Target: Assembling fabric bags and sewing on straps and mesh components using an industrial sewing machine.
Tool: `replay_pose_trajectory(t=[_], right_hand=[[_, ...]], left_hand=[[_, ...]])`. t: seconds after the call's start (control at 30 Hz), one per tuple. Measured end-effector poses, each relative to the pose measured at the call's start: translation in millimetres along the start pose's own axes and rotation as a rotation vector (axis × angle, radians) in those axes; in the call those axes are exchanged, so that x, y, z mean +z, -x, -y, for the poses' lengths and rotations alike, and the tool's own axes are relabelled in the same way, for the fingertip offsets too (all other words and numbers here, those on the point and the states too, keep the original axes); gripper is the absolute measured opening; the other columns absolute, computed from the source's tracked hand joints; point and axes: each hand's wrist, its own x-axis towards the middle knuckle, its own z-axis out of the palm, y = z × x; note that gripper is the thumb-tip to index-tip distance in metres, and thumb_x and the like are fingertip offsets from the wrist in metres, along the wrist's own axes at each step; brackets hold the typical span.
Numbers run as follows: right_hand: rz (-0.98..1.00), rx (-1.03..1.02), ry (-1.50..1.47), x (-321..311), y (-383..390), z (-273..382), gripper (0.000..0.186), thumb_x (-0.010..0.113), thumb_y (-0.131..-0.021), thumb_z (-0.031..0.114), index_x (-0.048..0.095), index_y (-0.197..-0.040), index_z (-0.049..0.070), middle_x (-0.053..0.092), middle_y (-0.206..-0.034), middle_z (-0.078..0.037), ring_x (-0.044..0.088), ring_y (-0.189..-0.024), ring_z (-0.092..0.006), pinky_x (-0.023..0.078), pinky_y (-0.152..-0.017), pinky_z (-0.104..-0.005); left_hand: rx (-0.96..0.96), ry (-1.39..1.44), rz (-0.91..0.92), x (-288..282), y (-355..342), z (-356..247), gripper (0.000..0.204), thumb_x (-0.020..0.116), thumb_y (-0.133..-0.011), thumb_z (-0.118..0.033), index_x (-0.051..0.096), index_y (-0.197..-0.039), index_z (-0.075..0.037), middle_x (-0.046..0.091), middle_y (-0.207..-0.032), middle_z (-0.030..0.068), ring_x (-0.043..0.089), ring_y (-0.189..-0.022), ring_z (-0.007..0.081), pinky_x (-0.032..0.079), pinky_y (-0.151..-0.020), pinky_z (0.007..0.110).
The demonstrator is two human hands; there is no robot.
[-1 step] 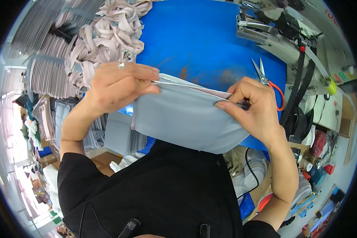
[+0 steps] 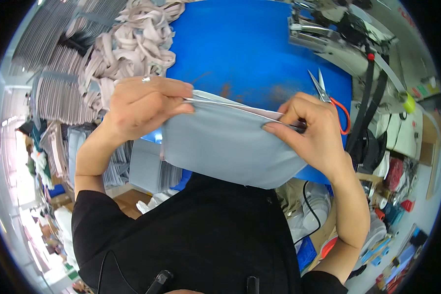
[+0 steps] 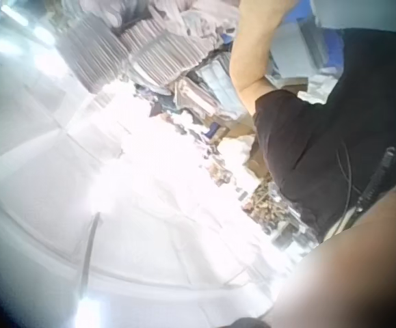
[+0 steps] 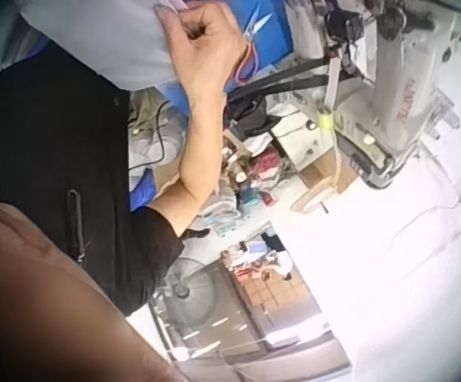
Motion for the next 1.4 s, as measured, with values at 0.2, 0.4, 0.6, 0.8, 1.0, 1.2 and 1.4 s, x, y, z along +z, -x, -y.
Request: replay_pose_trajectory(t=[0.2,0.4,0.6,0.8,1.0,1.2,1.4], right_hand=[[0.053,0.208,-0.189,-9,-10,7,0.036,0.089,-0.085,0.019,0.057,-0.075,0.006,0.069,-0.08,-0.003,0.063,-0.073,-0.0113,0.048,-0.063,-0.0277],[0.081,0.28,-0.315,-9,-15,-2,0.02,0.085,-0.091,0.022,0.078,-0.098,0.004,0.067,-0.077,0.001,0.057,-0.069,-0.0074,0.047,-0.066,-0.026],[0.018,0.399,-0.644,7,-17,-27,0.02,0.082,-0.095,0.022,0.078,-0.094,0.003,0.064,-0.073,0.006,0.049,-0.066,-0.0019,0.04,-0.061,-0.0222],[-0.202,0.524,-1.132,20,-35,-43,0.018,0.078,-0.099,0.02,0.077,-0.096,0.002,0.075,-0.086,-0.002,0.066,-0.076,-0.0047,0.051,-0.071,-0.0212],[-0.377,0.664,-1.005,16,-55,-50,0.025,0.077,-0.099,0.026,0.078,-0.103,0.001,0.075,-0.088,-0.003,0.067,-0.077,-0.0066,0.053,-0.073,-0.0234],[-0.446,0.656,-1.012,18,-62,-55,0.027,0.077,-0.099,0.027,0.079,-0.106,0.001,0.076,-0.09,-0.004,0.068,-0.077,-0.008,0.054,-0.074,-0.0244],[-0.496,0.611,-1.007,16,-71,-66,0.028,0.078,-0.099,0.026,0.078,-0.108,0.0,0.076,-0.091,-0.005,0.068,-0.078,-0.0083,0.054,-0.073,-0.0242]], left_hand=[[-0.215,0.038,-0.121,5,-16,13,0.017,0.087,-0.081,-0.006,0.071,-0.075,-0.003,0.078,-0.086,0.0098,0.073,-0.067,0.0179,0.055,-0.056,0.027],[-0.358,0.16,-0.07,9,-40,35,0.015,0.086,-0.085,-0.005,0.072,-0.081,-0.001,0.078,-0.086,0.011,0.075,-0.074,0.0161,0.057,-0.066,0.026],[-0.41,0.332,0.079,31,-89,95,0.018,0.084,-0.089,-0.014,0.073,-0.084,-0.001,0.077,-0.085,0.0079,0.072,-0.08,0.0125,0.056,-0.078,0.028],[-0.432,0.407,0.212,80,-151,168,0.027,0.087,-0.086,-0.022,0.073,-0.081,0.0,0.07,-0.076,0.0025,0.06,-0.074,0.0092,0.049,-0.069,0.028],[-0.396,0.413,0.301,117,-185,211,0.025,0.086,-0.089,-0.021,0.072,-0.082,-0.002,0.068,-0.075,-0.001,0.056,-0.069,0.0053,0.044,-0.062,0.025],[-0.292,0.542,0.257,128,-200,225,0.017,0.083,-0.09,-0.016,0.073,-0.089,-0.002,0.072,-0.082,0.0016,0.062,-0.075,0.0066,0.048,-0.067,0.024],[-0.266,0.534,0.257,136,-217,234,0.017,0.083,-0.089,-0.015,0.073,-0.094,-0.002,0.074,-0.089,0.0043,0.064,-0.081,0.0106,0.05,-0.071,0.026]])
